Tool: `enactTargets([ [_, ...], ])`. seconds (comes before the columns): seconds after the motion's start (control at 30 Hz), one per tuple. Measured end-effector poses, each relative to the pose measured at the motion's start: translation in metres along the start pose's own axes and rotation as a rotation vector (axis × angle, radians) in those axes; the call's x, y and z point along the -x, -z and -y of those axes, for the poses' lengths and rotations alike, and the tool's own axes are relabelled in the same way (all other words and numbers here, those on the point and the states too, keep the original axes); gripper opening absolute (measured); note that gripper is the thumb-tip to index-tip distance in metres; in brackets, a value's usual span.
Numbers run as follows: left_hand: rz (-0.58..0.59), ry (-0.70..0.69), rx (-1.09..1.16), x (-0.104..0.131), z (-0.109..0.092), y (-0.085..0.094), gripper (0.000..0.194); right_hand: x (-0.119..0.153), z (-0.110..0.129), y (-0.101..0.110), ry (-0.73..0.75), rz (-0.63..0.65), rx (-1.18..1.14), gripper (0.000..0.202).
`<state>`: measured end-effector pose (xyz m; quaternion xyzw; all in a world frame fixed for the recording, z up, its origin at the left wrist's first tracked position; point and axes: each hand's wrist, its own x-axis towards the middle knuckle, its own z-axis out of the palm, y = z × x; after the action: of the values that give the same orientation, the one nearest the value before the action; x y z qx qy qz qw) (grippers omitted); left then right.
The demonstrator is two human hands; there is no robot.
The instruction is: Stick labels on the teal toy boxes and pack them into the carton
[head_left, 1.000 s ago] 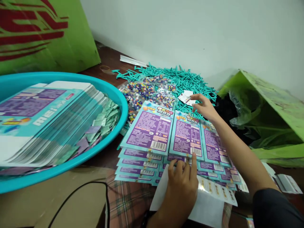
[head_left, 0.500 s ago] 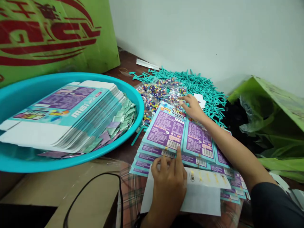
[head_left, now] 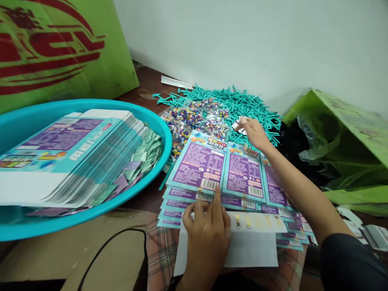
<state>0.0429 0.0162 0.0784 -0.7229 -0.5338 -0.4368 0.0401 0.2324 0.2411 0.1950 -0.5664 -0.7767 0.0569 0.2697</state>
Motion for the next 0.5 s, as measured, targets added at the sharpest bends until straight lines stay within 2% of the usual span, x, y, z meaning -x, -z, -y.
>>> enactTargets([
  [0.03,0.003,-0.005,0.024,0.0,-0.003,-0.001,0.062,0.006,-0.006,0.01,-0.027,-0.026,-0.02,0.083],
  [0.1,0.035,-0.038,0.07,-0.001,-0.012,-0.005,0.059,0.02,-0.019,0.02,-0.085,0.027,-0.034,0.087],
  [0.2,0.084,-0.1,0.069,0.001,-0.025,-0.013,0.052,0.036,-0.035,0.011,-0.166,0.217,0.02,0.087],
  [0.27,0.089,-0.121,0.045,0.001,-0.031,-0.016,0.048,0.041,-0.041,0.004,-0.197,0.269,0.051,0.084],
  [0.37,0.098,-0.137,0.026,0.001,-0.034,-0.017,0.05,0.047,-0.045,0.017,-0.194,0.178,0.021,0.081],
  [0.5,0.116,-0.161,0.007,-0.002,-0.035,-0.014,0.064,0.07,-0.061,0.064,-0.201,-0.051,-0.006,0.084],
])
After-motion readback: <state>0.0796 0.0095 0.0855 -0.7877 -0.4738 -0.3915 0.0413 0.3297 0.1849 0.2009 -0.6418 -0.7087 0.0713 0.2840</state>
